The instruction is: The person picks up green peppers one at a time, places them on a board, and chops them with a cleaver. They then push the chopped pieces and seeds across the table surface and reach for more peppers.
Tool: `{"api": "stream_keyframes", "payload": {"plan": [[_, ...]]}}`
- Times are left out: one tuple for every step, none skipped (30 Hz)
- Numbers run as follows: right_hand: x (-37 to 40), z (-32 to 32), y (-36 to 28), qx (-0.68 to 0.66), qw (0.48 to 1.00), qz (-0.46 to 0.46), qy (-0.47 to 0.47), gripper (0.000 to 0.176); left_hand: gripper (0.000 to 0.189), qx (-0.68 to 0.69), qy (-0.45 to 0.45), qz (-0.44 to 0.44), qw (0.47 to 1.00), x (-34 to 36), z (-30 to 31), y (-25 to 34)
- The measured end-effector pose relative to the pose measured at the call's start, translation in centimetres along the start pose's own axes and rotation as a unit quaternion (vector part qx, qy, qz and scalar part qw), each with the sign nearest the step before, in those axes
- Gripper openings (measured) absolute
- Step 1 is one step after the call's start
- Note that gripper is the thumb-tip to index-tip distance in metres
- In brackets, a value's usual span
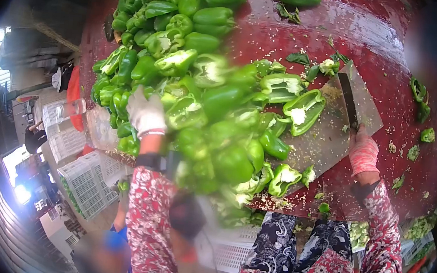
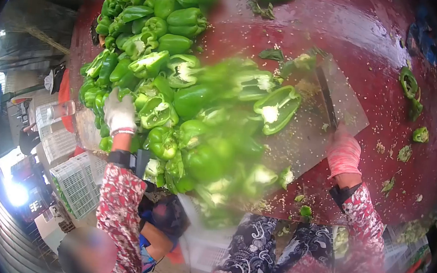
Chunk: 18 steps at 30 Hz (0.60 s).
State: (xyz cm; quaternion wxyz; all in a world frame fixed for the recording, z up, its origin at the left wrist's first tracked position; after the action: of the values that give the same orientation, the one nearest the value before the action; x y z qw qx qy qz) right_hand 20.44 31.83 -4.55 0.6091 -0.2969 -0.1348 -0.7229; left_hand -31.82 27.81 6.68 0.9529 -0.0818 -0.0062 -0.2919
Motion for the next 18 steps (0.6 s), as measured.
{"api": "stream_keyframes", "payload": {"plan": [[-0.1, 0.0, 0.2, 0.004, 1.0, -0.006, 0.001, 0.046, 0.053, 0.004, -0.048, 0.017, 0.999, -1.0, -0.6, 0.0], [-0.2, -0.1, 0.4, 0.007, 1.0, -0.009, 0.002, 0.046, 0.053, 0.007, -0.051, 0.016, 0.999, -2.4, -1.2, -0.3], [-0.4, -0.5, 0.7, 0.004, 1.0, -0.003, -0.001, 0.047, 0.054, 0.017, -0.026, 0.009, 0.999, -3.9, -1.7, -0.8], [-0.6, -0.7, 1.1, 0.002, 1.0, 0.002, -0.003, 0.048, 0.056, 0.028, -0.003, 0.001, 1.0, -5.3, -2.4, -1.0], [-0.8, -0.9, 1.4, 0.007, 1.0, -0.001, -0.002, 0.048, 0.058, 0.069, 0.02, -0.04, 0.997, -6.3, -2.8, -0.6], [-0.9, -1.1, 1.6, 0.024, 1.0, 0.004, 0.008, 0.045, 0.058, 0.07, 0.015, -0.041, 0.997, -7.3, -4.1, -0.3], [-0.9, -1.3, 1.8, 0.041, 0.999, 0.009, 0.018, 0.042, 0.057, 0.076, 0.025, -0.107, 0.991, -8.2, -5.5, 0.9], [-1.0, -1.5, 2.1, 0.045, 0.999, 0.007, 0.016, 0.042, 0.056, 0.082, 0.034, -0.172, 0.981, -8.8, -6.6, 2.2], [-1.1, -1.6, 2.4, 0.037, 0.999, 0.001, 0.007, 0.045, 0.054, -0.003, -0.002, -0.213, 0.977, -8.1, -6.7, 4.7], [-1.1, -1.7, 2.5, 0.027, 1.0, -0.004, -0.001, 0.049, 0.057, -0.088, -0.036, -0.254, 0.963, -6.4, -6.7, 7.6], [-1.0, -1.4, 1.9, 0.028, 1.0, -0.002, -0.001, 0.049, 0.057, -0.051, -0.058, -0.247, 0.966, -5.3, -7.3, 8.9], [-0.7, -1.0, 1.2, 0.026, 1.0, -0.015, -0.009, 0.049, 0.057, -0.016, -0.077, -0.238, 0.968, -4.2, -7.6, 9.9], [-0.5, -0.6, 0.8, 0.024, 0.999, -0.029, -0.015, 0.049, 0.057, -0.062, -0.096, -0.258, 0.96, -1.9, -5.3, 11.3], [-0.4, -0.5, 0.7, 0.023, 0.999, -0.028, -0.015, 0.049, 0.057, -0.108, -0.114, -0.278, 0.948, 0.1, -2.8, 12.1], [-0.4, -0.5, 0.7, 0.02, 0.999, -0.027, -0.015, 0.049, 0.056, -0.168, -0.073, -0.273, 0.944, 0.3, -2.7, 12.2], [-0.5, -0.4, 0.7, 0.017, 0.999, -0.026, -0.016, 0.049, 0.054, -0.144, -0.188, -0.266, 0.934, 0.5, -3.3, 11.8], [-0.7, -0.5, 0.9, 0.017, 0.999, -0.027, -0.015, 0.049, 0.051, -0.14, -0.199, -0.275, 0.93, 0.7, -3.2, 11.3], [-1.0, -0.8, 1.3, 0.023, 0.999, -0.032, -0.031, 0.049, 0.049, -0.136, -0.21, -0.287, 0.925, 0.6, -3.2, 10.6]]}}
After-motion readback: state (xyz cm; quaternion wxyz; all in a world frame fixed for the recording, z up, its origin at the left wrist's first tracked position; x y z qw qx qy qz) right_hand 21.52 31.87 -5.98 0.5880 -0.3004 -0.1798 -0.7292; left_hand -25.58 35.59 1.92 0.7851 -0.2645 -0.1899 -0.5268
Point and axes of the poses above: each hand's wrist, its own x-axis away from the middle knuckle, its own z-axis out of the back of the hand, y = z × x, the point moved 5 cm from there along -x, towards the middle knuckle, and after that the axes turned 13 degrees about -x, right-handed, at the moved point
